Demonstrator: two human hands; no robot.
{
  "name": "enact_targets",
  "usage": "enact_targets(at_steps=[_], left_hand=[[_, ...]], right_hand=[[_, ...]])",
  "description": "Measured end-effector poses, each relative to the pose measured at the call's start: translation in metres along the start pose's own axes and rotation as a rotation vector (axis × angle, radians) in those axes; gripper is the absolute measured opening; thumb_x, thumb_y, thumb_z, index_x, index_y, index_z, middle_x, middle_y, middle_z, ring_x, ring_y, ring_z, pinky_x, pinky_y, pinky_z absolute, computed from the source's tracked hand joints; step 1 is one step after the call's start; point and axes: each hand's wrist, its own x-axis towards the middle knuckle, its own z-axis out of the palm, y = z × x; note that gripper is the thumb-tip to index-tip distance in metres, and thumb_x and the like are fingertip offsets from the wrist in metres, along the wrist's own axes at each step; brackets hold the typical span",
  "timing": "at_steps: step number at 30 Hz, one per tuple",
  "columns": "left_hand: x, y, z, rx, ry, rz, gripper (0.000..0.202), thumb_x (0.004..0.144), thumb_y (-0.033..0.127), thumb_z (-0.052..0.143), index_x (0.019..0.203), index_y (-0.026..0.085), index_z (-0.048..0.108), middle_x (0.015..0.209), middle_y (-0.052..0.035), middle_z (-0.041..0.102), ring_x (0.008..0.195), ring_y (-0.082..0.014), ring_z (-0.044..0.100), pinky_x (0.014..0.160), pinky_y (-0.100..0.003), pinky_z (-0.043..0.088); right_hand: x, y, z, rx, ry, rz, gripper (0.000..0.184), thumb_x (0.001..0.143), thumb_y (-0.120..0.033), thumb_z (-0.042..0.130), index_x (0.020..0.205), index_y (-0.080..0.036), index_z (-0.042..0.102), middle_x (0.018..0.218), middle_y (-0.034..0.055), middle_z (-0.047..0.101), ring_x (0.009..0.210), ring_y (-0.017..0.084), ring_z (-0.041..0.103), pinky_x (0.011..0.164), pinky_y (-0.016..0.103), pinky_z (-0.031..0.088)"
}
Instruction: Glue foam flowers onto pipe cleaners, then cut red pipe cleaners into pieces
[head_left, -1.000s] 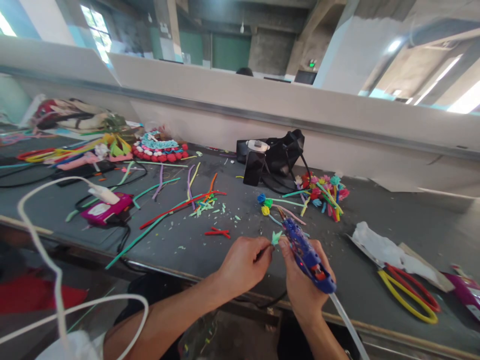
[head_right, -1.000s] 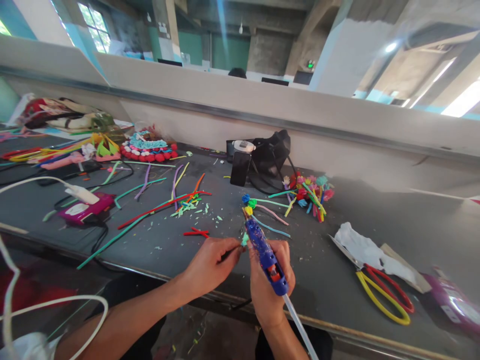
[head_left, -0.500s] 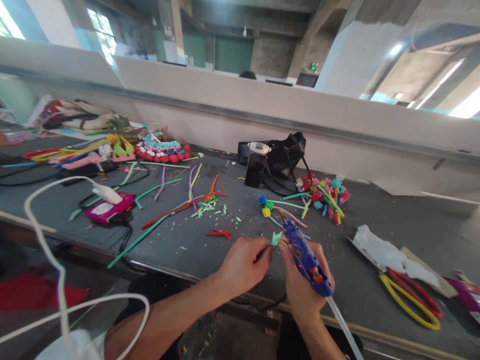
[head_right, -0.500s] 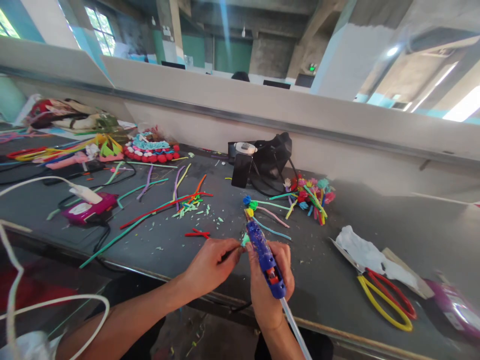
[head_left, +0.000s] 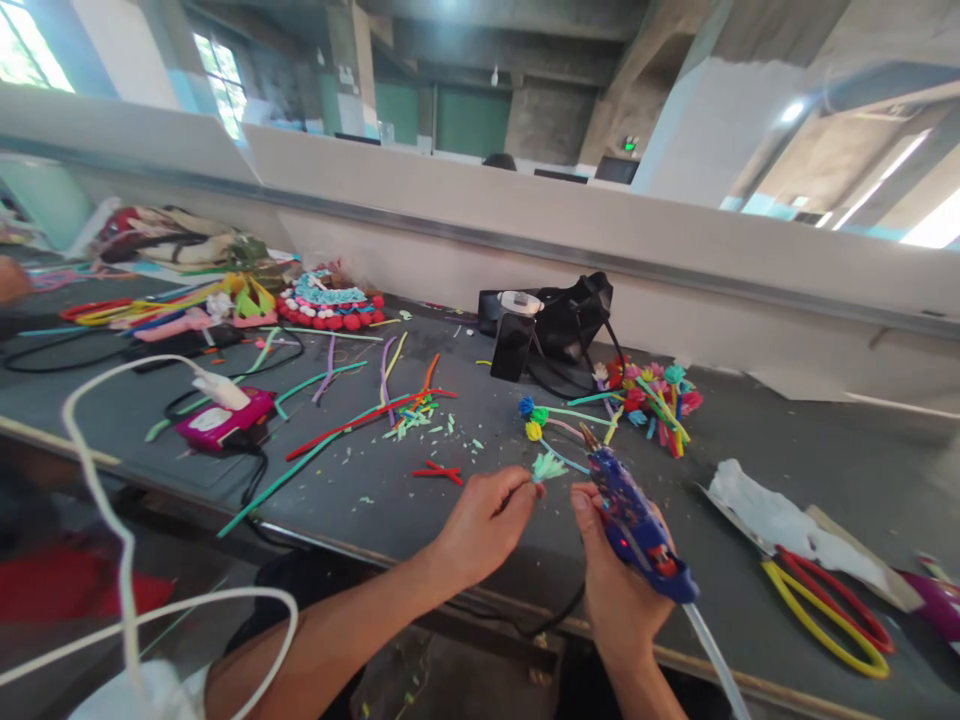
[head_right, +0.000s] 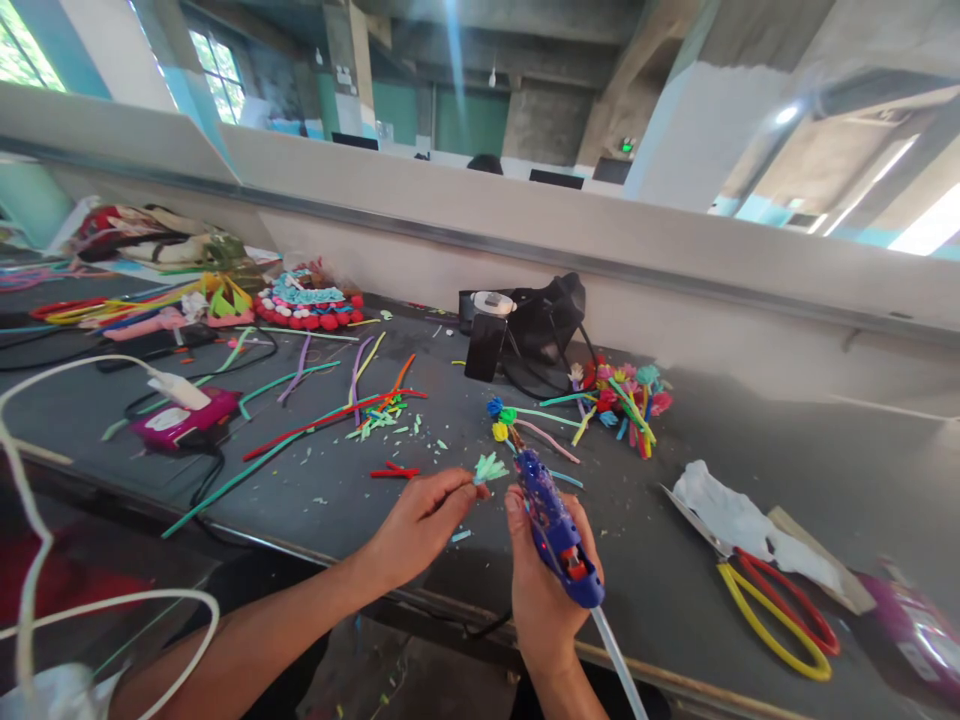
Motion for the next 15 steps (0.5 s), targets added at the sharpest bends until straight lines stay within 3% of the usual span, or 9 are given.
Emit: enact_targets(at_steps=[5,10,12,15], left_hand=[[0.002,-0.005,-0.005,-0.110,0.048,-0.052,0.028,0.092,0.040,0.046,0.075,0.018,0.049,0.059,0.0067,0.037,0.056,-0.0090,0.033,0.053,-0.022,0.026],[0.007,-0.005,-0.012,-0.365,0.026,-0.171,0.028,0.089,0.041,0.049,0.083,0.016,0.058,0.060,0.0045,0.045,0.053,-0.0081,0.035,0.048,-0.021,0.024],[0.009,-0.002,-0.015,-0.461,0.000,-0.219,0.028,0.087,0.042,0.052,0.085,0.015,0.061,0.060,0.0053,0.042,0.049,-0.0069,0.031,0.046,-0.021,0.021],[0.010,0.000,-0.018,-0.540,-0.021,-0.267,0.029,0.085,0.042,0.056,0.087,0.014,0.062,0.058,0.0068,0.038,0.047,-0.0059,0.026,0.044,-0.021,0.018]], right_hand=[[-0.003,-0.001,-0.001,-0.033,-0.009,0.086,0.038,0.068,-0.047,0.079,0.088,-0.016,0.071,0.078,0.0025,0.070,0.065,0.017,0.060,0.063,0.030,0.046],[-0.003,-0.002,-0.006,0.021,-0.161,0.073,0.033,0.069,-0.047,0.077,0.082,-0.017,0.072,0.076,0.0032,0.070,0.063,0.017,0.060,0.058,0.028,0.046],[-0.003,-0.003,-0.009,0.026,-0.240,0.064,0.031,0.070,-0.046,0.076,0.080,-0.017,0.072,0.077,0.0038,0.071,0.064,0.018,0.061,0.060,0.028,0.047],[-0.004,-0.004,-0.009,0.012,-0.249,0.083,0.032,0.071,-0.048,0.074,0.078,-0.017,0.072,0.076,0.0032,0.071,0.064,0.017,0.060,0.060,0.027,0.046]])
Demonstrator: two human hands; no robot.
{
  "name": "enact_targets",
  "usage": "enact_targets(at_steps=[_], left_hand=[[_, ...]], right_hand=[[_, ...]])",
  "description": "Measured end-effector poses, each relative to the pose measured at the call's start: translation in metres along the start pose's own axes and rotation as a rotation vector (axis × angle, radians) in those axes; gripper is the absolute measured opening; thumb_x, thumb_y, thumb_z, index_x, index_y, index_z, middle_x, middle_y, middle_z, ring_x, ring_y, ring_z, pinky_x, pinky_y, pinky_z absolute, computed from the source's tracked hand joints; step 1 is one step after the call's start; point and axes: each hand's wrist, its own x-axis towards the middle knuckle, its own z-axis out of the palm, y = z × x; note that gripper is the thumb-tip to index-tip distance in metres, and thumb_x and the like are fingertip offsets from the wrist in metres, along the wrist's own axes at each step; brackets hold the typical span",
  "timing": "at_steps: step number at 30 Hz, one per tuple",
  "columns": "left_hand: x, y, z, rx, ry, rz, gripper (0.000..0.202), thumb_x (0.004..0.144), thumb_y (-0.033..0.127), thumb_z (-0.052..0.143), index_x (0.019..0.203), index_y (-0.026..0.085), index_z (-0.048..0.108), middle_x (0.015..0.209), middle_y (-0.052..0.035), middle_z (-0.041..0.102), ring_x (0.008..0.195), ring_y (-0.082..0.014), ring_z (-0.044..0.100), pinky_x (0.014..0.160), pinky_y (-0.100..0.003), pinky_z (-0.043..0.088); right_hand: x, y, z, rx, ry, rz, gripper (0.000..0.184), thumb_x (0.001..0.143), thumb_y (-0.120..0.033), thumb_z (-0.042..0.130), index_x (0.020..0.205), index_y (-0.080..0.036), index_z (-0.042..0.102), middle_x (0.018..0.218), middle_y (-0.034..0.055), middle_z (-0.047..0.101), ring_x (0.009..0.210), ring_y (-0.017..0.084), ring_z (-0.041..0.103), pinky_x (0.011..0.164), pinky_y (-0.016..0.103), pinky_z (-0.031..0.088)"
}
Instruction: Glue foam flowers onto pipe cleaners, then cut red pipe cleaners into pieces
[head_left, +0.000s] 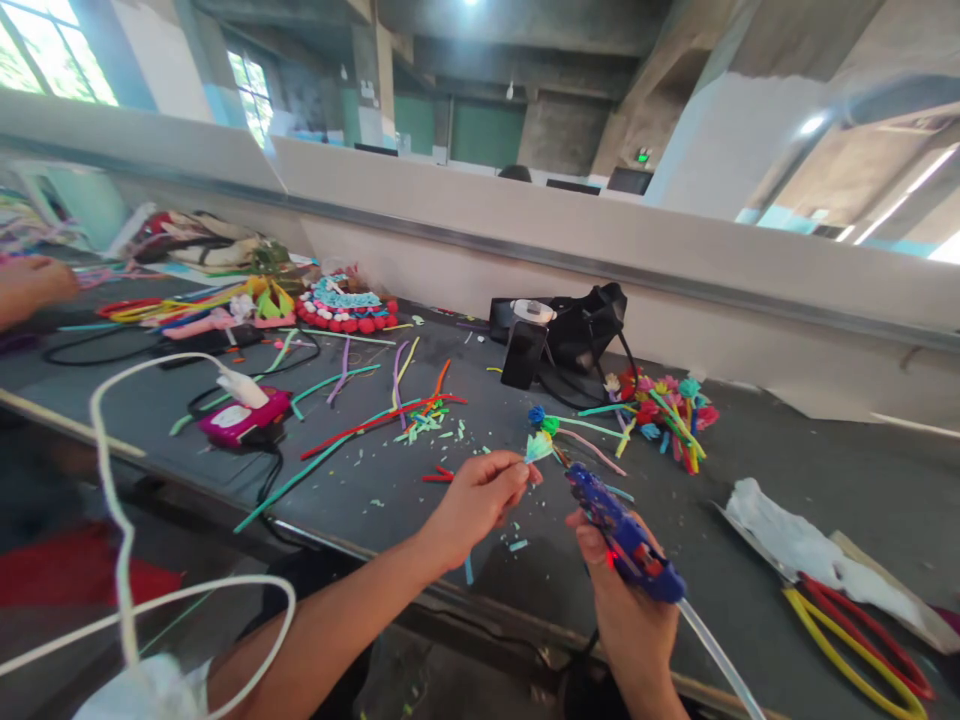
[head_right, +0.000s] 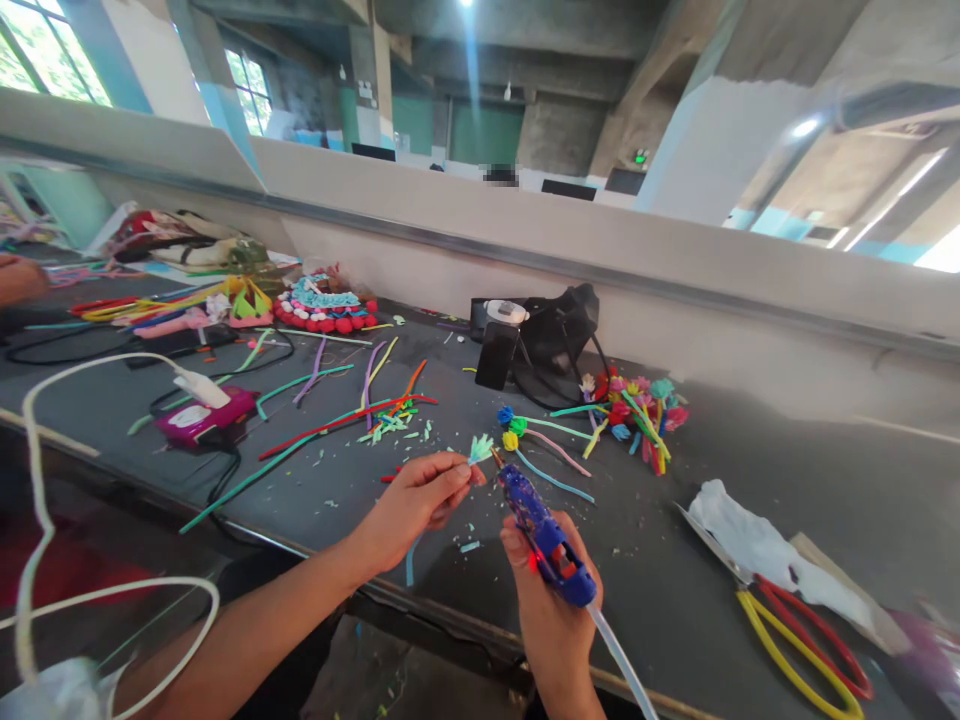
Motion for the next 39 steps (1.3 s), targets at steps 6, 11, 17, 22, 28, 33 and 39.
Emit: enact_targets(at_steps=[6,11,17,22,28,33,39], left_hand=[[0.000,-0.001,-0.001,0.042,0.064,0.024,0.031,0.084,0.043,0.056,0.086,0.013,0.064,0.053,0.0078,0.035,0.047,-0.0060,0.026,0.045,-0.021,0.017],[0.001,0.000,-0.002,0.127,0.101,0.078,0.032,0.086,0.044,0.054,0.086,0.014,0.066,0.053,0.0071,0.038,0.047,-0.0068,0.029,0.046,-0.022,0.020],[0.004,-0.007,-0.006,0.215,0.104,0.128,0.031,0.087,0.042,0.052,0.085,0.015,0.067,0.055,0.0059,0.041,0.050,-0.0083,0.032,0.049,-0.023,0.022],[0.005,-0.013,-0.008,0.294,0.122,0.185,0.033,0.089,0.043,0.051,0.086,0.015,0.069,0.061,0.0031,0.048,0.058,-0.0102,0.038,0.053,-0.023,0.027],[0.004,-0.010,-0.008,0.324,0.129,0.203,0.032,0.090,0.041,0.051,0.086,0.015,0.070,0.062,0.0029,0.049,0.059,-0.0104,0.038,0.054,-0.023,0.027],[0.002,-0.006,-0.007,0.363,0.134,0.192,0.034,0.089,0.042,0.050,0.086,0.015,0.070,0.061,0.0031,0.047,0.058,-0.0106,0.036,0.053,-0.022,0.026],[0.002,-0.006,-0.009,0.368,0.128,0.194,0.033,0.090,0.041,0.049,0.086,0.016,0.070,0.060,0.0040,0.045,0.057,-0.0105,0.034,0.053,-0.022,0.025]], right_hand=[[0.000,0.008,0.002,-0.067,-0.034,0.026,0.035,0.066,-0.051,0.075,0.072,-0.018,0.067,0.060,-0.0006,0.064,0.053,0.015,0.053,0.053,0.026,0.042],[0.002,0.011,0.001,-0.112,-0.038,0.000,0.035,0.067,-0.052,0.075,0.065,-0.019,0.062,0.052,-0.0033,0.055,0.048,0.013,0.045,0.048,0.025,0.039],[0.001,0.005,0.002,-0.112,-0.043,-0.006,0.036,0.067,-0.053,0.074,0.058,-0.021,0.059,0.049,-0.0037,0.051,0.047,0.013,0.043,0.046,0.025,0.038],[0.001,0.007,0.003,-0.086,-0.026,0.037,0.036,0.065,-0.053,0.075,0.058,-0.021,0.060,0.048,-0.0031,0.053,0.045,0.013,0.042,0.044,0.025,0.037],[0.002,0.006,0.003,-0.106,-0.027,0.052,0.037,0.064,-0.053,0.075,0.056,-0.021,0.059,0.047,-0.0037,0.051,0.045,0.013,0.042,0.043,0.024,0.037],[0.001,0.004,0.003,-0.124,-0.020,0.048,0.037,0.064,-0.054,0.074,0.056,-0.021,0.060,0.047,-0.0034,0.051,0.045,0.013,0.043,0.043,0.025,0.038],[0.001,0.011,0.004,-0.095,-0.009,0.073,0.036,0.063,-0.054,0.076,0.059,-0.021,0.062,0.048,-0.0035,0.054,0.045,0.013,0.043,0.044,0.025,0.038]])
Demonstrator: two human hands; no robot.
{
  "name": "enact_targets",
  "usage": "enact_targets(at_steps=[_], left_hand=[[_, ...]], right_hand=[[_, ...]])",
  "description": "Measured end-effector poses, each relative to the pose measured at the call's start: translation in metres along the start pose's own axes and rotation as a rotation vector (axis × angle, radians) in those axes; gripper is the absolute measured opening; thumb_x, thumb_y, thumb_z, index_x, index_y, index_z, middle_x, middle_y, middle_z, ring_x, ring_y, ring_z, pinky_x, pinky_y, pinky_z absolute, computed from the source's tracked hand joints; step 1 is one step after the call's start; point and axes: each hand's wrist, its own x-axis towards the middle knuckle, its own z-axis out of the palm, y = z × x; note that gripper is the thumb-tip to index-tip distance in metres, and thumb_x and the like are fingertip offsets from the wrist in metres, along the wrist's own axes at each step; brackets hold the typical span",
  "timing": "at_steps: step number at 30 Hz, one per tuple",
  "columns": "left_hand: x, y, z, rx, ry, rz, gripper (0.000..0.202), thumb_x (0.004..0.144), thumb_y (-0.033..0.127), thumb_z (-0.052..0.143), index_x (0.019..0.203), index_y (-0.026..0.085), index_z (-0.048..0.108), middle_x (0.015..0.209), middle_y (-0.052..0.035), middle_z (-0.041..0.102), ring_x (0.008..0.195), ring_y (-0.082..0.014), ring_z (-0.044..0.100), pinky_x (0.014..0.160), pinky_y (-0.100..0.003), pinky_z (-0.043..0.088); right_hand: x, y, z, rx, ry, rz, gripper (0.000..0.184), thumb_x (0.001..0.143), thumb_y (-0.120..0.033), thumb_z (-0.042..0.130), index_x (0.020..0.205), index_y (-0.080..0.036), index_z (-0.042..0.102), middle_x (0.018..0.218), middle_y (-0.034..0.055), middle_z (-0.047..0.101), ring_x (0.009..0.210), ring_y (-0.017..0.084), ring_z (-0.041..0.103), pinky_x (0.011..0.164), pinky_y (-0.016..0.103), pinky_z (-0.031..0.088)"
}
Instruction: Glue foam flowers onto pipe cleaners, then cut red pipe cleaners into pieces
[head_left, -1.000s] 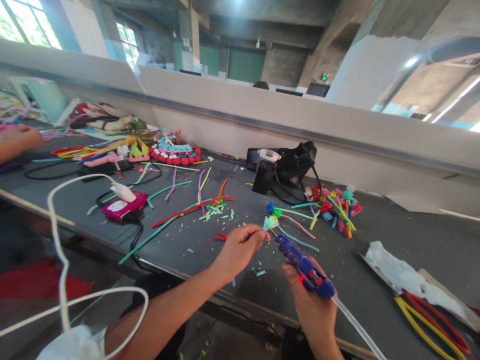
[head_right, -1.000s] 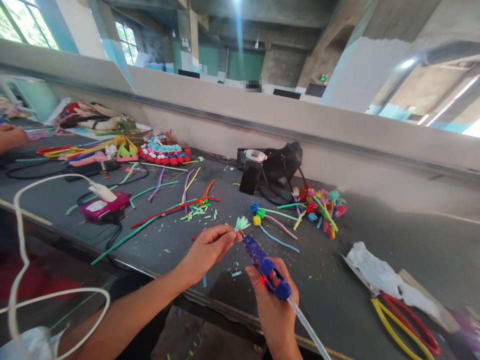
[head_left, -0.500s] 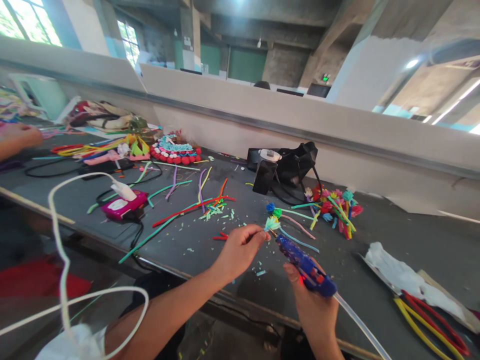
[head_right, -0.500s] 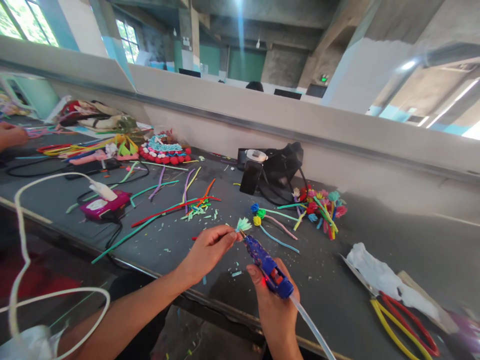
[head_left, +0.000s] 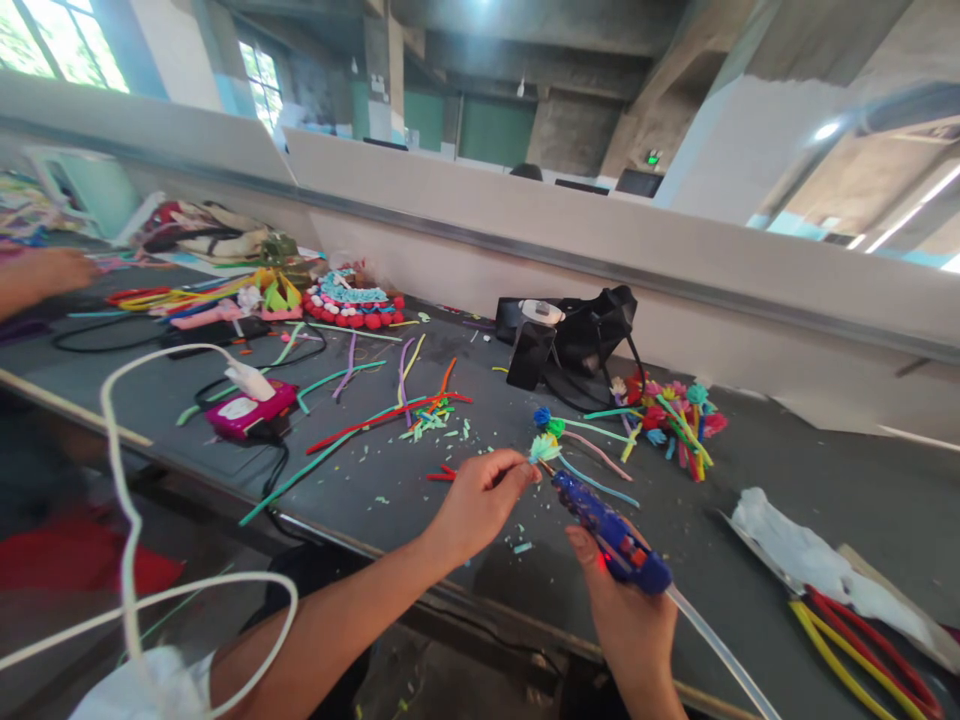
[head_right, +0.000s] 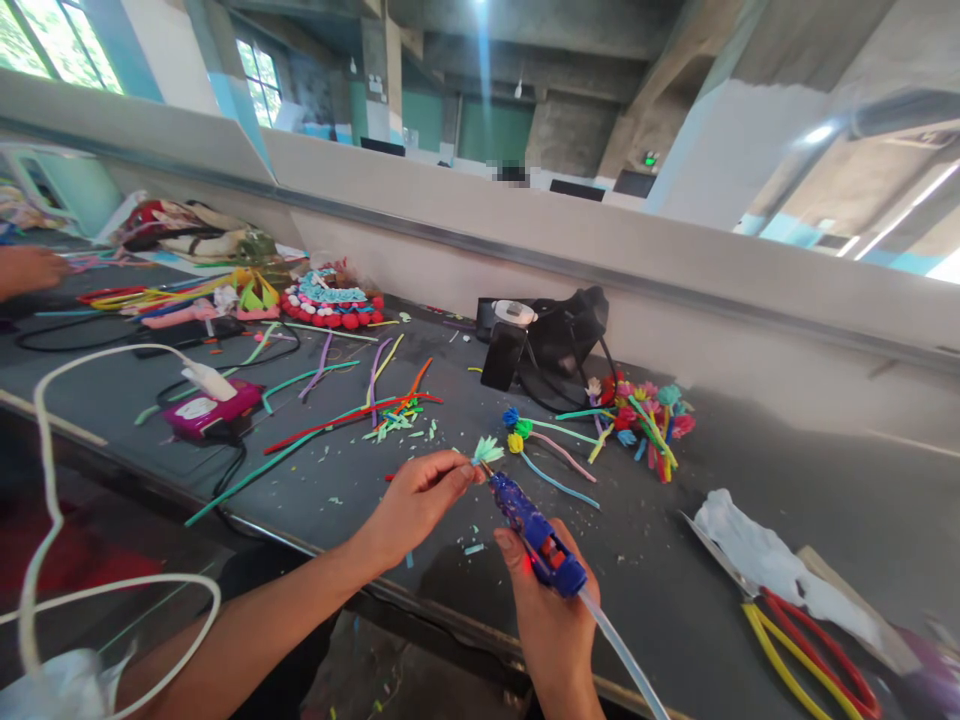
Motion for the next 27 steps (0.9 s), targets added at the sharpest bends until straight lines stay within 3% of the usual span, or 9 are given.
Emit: enact_targets(at_steps=[4,8,13,17,20,23,27], left_hand=[[0.000,0.000,0.000,0.027,-0.004,0.006,0.033,0.090,0.040,0.048,0.085,0.015,0.070,0.058,0.0043,0.042,0.057,-0.0104,0.034,0.053,-0.023,0.024],[0.000,0.003,-0.004,0.036,0.001,0.035,0.033,0.089,0.041,0.049,0.082,0.015,0.069,0.059,0.0042,0.042,0.057,-0.0099,0.034,0.053,-0.023,0.025],[0.016,0.002,-0.031,0.019,0.108,-0.021,0.032,0.088,0.043,0.049,0.088,0.016,0.066,0.055,0.0067,0.036,0.051,-0.0096,0.031,0.050,-0.023,0.024],[0.043,-0.013,-0.062,0.259,0.218,-0.031,0.025,0.083,0.038,0.053,0.071,0.017,0.058,0.056,0.0065,0.039,0.052,-0.0087,0.033,0.053,-0.022,0.026],[0.063,-0.031,-0.078,0.454,0.246,-0.070,0.018,0.078,0.029,0.055,0.065,0.016,0.058,0.056,0.0056,0.043,0.056,-0.0098,0.038,0.055,-0.023,0.026],[0.080,-0.049,-0.083,0.534,0.225,-0.114,0.013,0.071,0.020,0.059,0.060,0.016,0.060,0.052,0.0052,0.044,0.055,-0.0108,0.041,0.055,-0.024,0.026],[0.090,-0.064,-0.074,0.618,0.188,-0.163,0.010,0.068,0.019,0.063,0.059,0.015,0.064,0.049,0.0040,0.047,0.055,-0.0126,0.045,0.055,-0.024,0.028]], right_hand=[[0.002,0.007,-0.001,-0.002,-0.009,0.005,0.034,0.064,-0.051,0.078,0.065,-0.019,0.065,0.053,-0.0026,0.059,0.048,0.014,0.046,0.046,0.025,0.038],[0.002,0.007,-0.005,-0.027,-0.100,0.025,0.030,0.066,-0.046,0.079,0.072,-0.018,0.069,0.059,-0.0021,0.062,0.053,0.015,0.050,0.051,0.026,0.042],[0.002,0.004,-0.010,0.164,0.021,0.048,0.032,0.069,-0.046,0.078,0.068,-0.016,0.067,0.064,0.0008,0.061,0.058,0.014,0.052,0.055,0.026,0.042],[0.006,-0.001,-0.010,0.541,-0.055,-0.019,0.032,0.077,-0.045,0.073,0.067,-0.017,0.063,0.066,0.0011,0.058,0.059,0.013,0.050,0.052,0.025,0.038],[0.010,-0.005,-0.009,0.690,-0.098,0.011,0.028,0.079,-0.040,0.073,0.068,-0.017,0.061,0.067,-0.0009,0.053,0.058,0.011,0.047,0.049,0.023,0.037],[0.011,-0.007,-0.010,0.744,-0.090,0.091,0.026,0.079,-0.037,0.074,0.069,-0.017,0.062,0.070,-0.0012,0.053,0.059,0.010,0.047,0.048,0.022,0.037],[0.011,-0.006,-0.011,0.739,-0.079,0.172,0.026,0.079,-0.039,0.074,0.071,-0.017,0.063,0.071,-0.0002,0.055,0.059,0.009,0.046,0.048,0.021,0.038]])
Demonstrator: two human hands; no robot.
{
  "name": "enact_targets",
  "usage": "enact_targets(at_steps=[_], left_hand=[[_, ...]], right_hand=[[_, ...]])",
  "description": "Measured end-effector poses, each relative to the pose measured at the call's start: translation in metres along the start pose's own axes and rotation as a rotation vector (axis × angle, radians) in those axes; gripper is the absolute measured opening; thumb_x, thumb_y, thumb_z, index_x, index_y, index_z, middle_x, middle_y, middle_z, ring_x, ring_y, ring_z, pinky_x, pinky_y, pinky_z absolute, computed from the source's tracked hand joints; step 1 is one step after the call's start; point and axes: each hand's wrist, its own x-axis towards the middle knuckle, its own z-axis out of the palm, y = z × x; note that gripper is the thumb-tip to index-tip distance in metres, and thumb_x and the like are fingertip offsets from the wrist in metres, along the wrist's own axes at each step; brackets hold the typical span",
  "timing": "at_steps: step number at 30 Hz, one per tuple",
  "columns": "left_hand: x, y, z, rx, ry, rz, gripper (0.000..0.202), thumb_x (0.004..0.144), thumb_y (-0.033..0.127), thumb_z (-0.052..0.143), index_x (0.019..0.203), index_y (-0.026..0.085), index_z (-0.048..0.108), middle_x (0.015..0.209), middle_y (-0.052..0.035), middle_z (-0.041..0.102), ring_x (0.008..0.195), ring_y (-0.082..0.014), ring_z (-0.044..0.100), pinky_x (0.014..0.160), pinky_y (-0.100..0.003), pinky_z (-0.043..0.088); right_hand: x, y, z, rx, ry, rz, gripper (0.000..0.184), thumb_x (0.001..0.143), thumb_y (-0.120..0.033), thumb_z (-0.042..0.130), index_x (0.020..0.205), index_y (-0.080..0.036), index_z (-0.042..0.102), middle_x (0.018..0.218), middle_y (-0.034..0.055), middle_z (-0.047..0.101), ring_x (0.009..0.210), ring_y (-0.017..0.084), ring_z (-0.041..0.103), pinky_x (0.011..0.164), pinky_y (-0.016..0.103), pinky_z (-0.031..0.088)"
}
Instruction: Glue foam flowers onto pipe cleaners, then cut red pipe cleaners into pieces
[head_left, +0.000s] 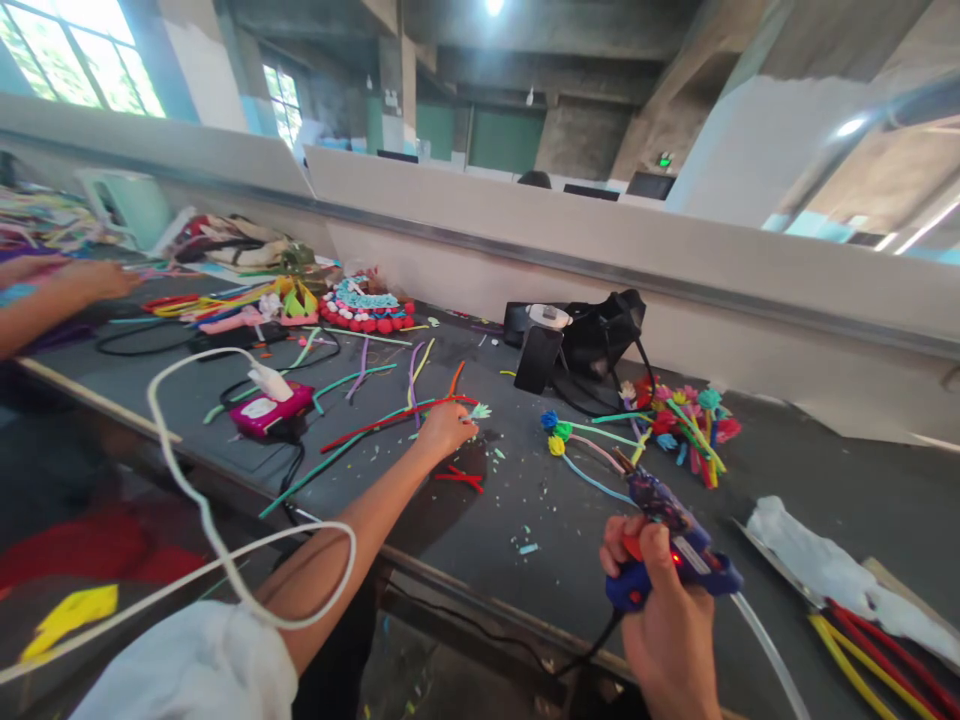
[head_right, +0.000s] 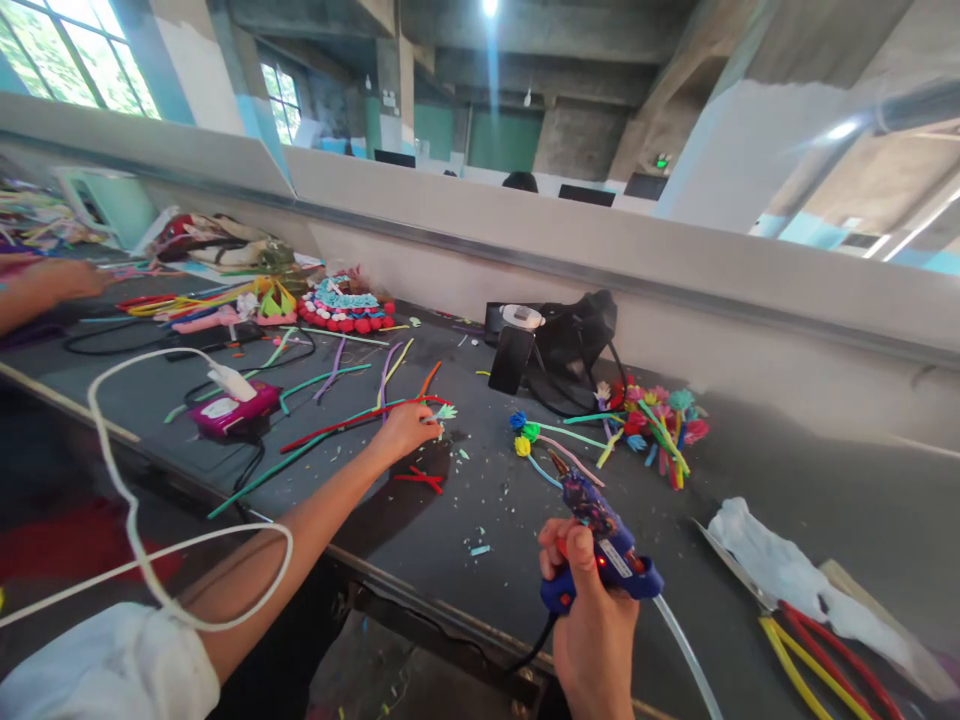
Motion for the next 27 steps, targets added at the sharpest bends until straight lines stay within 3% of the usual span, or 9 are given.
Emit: enact_targets(at_steps=[4,7,14,19,23,27], left_hand=[[-0.005,0.010,0.017,0.022,-0.073,0.064,0.009,0.068,0.018,0.063,0.071,0.016,0.072,0.062,0.0010,0.062,0.062,-0.0138,0.053,0.060,-0.023,0.034],[-0.011,0.017,0.025,0.026,-0.134,0.099,0.014,0.067,0.016,0.063,0.076,0.016,0.074,0.065,-0.0003,0.065,0.064,-0.0145,0.055,0.061,-0.023,0.035],[-0.015,0.022,0.029,-0.064,-0.174,0.070,0.008,0.064,0.012,0.060,0.059,0.015,0.065,0.054,0.0009,0.055,0.060,-0.0134,0.048,0.059,-0.024,0.030],[-0.028,0.034,0.028,-0.270,-0.227,-0.005,0.012,0.069,0.027,0.061,0.066,0.015,0.060,0.053,0.0053,0.044,0.056,-0.0107,0.040,0.056,-0.023,0.028],[-0.054,0.051,0.026,-0.445,-0.403,-0.063,0.029,0.071,0.043,0.062,0.080,0.017,0.059,0.052,0.0090,0.035,0.047,-0.0081,0.029,0.050,-0.023,0.026],[-0.079,0.067,0.023,-0.735,-0.644,-0.137,0.037,0.063,0.047,0.073,0.078,0.017,0.056,0.054,0.0104,0.032,0.047,-0.0055,0.021,0.046,-0.022,0.016]], right_hand=[[-0.001,-0.001,-0.001,-0.010,0.010,0.014,0.027,0.079,-0.040,0.074,0.070,-0.017,0.063,0.070,0.0002,0.056,0.059,0.009,0.046,0.048,0.021,0.039],[-0.001,-0.002,0.000,-0.016,0.013,0.024,0.027,0.079,-0.040,0.074,0.071,-0.017,0.064,0.071,0.0005,0.057,0.059,0.009,0.046,0.048,0.021,0.039],[0.000,-0.003,-0.003,-0.036,0.015,0.029,0.029,0.078,-0.041,0.075,0.069,-0.016,0.064,0.072,0.0011,0.058,0.058,0.009,0.047,0.048,0.022,0.037],[0.002,0.002,0.000,-0.096,0.096,0.002,0.025,0.072,-0.036,0.080,0.076,-0.016,0.066,0.075,0.0014,0.063,0.057,0.009,0.048,0.050,0.023,0.037],[0.003,0.009,0.009,-0.114,0.150,-0.023,0.028,0.064,-0.030,0.085,0.081,-0.018,0.067,0.076,-0.0010,0.065,0.056,0.007,0.049,0.054,0.023,0.039],[0.005,0.016,0.019,-0.178,0.144,-0.048,0.025,0.064,-0.029,0.084,0.079,-0.017,0.069,0.079,0.0000,0.069,0.056,0.008,0.052,0.055,0.023,0.041]])
